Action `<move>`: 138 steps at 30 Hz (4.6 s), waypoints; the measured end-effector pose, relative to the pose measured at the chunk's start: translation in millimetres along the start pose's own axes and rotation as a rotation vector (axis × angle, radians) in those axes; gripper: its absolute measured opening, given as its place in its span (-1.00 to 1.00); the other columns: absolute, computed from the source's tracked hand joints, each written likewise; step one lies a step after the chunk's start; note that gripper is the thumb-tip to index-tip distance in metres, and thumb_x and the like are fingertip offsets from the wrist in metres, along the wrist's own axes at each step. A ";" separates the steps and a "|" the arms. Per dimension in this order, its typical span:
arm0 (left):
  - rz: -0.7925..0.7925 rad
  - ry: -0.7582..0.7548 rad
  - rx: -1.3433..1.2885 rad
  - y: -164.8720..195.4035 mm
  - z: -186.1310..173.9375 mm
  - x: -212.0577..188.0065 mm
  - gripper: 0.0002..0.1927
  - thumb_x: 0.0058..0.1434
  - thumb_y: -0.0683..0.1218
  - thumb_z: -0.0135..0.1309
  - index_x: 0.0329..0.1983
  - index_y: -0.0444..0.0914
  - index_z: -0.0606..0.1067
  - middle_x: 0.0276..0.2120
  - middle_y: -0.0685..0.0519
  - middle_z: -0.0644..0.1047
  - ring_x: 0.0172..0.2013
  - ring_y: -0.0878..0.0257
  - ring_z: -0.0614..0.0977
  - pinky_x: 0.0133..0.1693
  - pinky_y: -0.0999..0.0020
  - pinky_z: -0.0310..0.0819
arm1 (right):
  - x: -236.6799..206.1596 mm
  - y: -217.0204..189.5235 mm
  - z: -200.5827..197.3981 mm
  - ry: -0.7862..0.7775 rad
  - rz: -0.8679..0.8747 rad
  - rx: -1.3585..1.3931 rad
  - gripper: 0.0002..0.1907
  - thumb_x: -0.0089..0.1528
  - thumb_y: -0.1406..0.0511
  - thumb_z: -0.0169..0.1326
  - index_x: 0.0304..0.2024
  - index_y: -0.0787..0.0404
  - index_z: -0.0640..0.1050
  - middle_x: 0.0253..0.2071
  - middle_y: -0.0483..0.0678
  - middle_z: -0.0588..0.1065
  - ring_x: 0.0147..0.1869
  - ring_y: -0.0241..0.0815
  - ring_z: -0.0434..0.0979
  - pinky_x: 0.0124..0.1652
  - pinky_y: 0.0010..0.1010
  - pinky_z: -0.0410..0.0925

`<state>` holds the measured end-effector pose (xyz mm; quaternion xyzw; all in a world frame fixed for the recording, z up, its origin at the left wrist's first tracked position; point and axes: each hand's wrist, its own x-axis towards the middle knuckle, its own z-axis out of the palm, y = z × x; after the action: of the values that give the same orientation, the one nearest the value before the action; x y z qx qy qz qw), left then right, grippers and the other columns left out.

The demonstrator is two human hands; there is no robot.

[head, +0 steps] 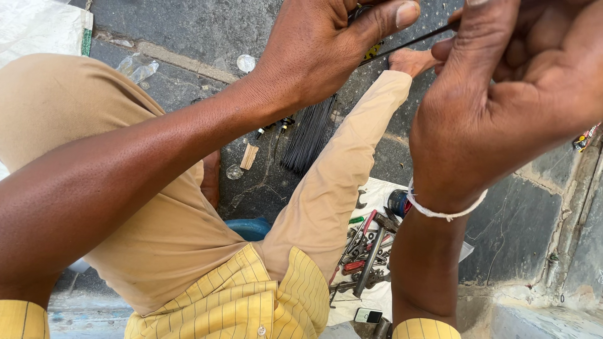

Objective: The person sits on the ground and assembles bicycle spokes onto a hub. They pick up bundles of spokes, separate them, and insert the ends into the hub's holes, repeating the process to fill the hub.

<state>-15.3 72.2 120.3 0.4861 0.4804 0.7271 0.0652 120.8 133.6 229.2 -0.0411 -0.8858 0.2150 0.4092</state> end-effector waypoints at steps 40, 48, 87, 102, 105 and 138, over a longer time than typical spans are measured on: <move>-0.097 0.020 -0.037 -4.3 3.1 5.4 -0.74 0.56 0.05 0.08 -0.09 -0.22 0.60 -0.40 0.16 0.61 -0.37 0.47 0.53 -0.34 0.42 0.43 | -19.8 23.0 -12.2 -0.153 0.186 0.038 -0.87 0.53 0.56 0.08 0.09 0.45 0.42 -0.07 0.12 0.57 -0.02 -0.17 0.70 -0.02 -0.51 0.60; -0.117 0.012 0.123 -13.1 -5.8 20.1 -0.75 0.53 0.05 0.09 -0.13 -0.20 0.62 -0.47 0.11 0.55 -0.47 0.39 0.48 -0.41 0.39 0.33 | -186.2 271.7 97.3 -0.217 1.144 -0.412 -0.85 0.19 0.26 0.13 -0.27 0.18 0.62 -0.22 0.13 0.66 -0.10 0.04 0.68 -0.01 -0.15 0.47; 0.000 0.026 -0.112 12.5 -9.3 20.7 -0.82 0.61 -0.05 0.12 0.07 -0.26 0.58 -0.19 0.12 0.65 -0.22 0.42 0.63 -0.16 0.44 0.58 | -46.5 44.7 -36.2 0.347 0.367 0.155 -0.91 0.51 0.46 0.11 0.00 0.37 0.45 -0.15 0.20 0.63 -0.18 -0.06 0.76 -0.24 -0.35 0.68; 0.095 -0.016 -0.104 26.5 -16.6 17.5 -0.83 0.61 -0.07 0.11 -0.04 -0.27 0.58 -0.28 0.12 0.59 -0.37 0.44 0.55 -0.33 0.48 0.44 | -32.5 -16.2 7.3 0.343 0.179 0.003 -0.84 0.65 0.38 0.04 0.08 0.35 0.33 -0.17 0.21 0.63 -0.21 -0.21 0.69 -0.25 -0.50 0.60; 0.058 -0.010 -0.099 24.9 -16.6 17.7 -0.83 0.60 -0.05 0.11 -0.01 -0.25 0.60 -0.33 0.14 0.61 -0.40 0.45 0.55 -0.36 0.47 0.43 | -32.5 -14.5 12.6 0.323 0.155 -0.010 -0.83 0.64 0.37 0.04 0.08 0.35 0.33 -0.16 0.21 0.63 -0.20 -0.21 0.70 -0.26 -0.51 0.59; 0.105 -0.061 -0.056 27.6 -11.3 15.2 -0.85 0.59 -0.09 0.00 0.01 -0.23 0.55 -0.30 0.12 0.57 -0.34 0.42 0.54 -0.28 0.41 0.46 | -24.8 -34.0 -7.8 0.269 0.145 -0.044 -0.86 0.65 0.38 0.01 0.10 0.37 0.38 -0.13 0.18 0.63 -0.12 -0.18 0.73 -0.13 -0.47 0.63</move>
<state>-21.7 58.9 150.4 0.5304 0.4314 0.7276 0.0553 146.5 99.4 230.2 -0.1423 -0.8222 0.2170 0.5066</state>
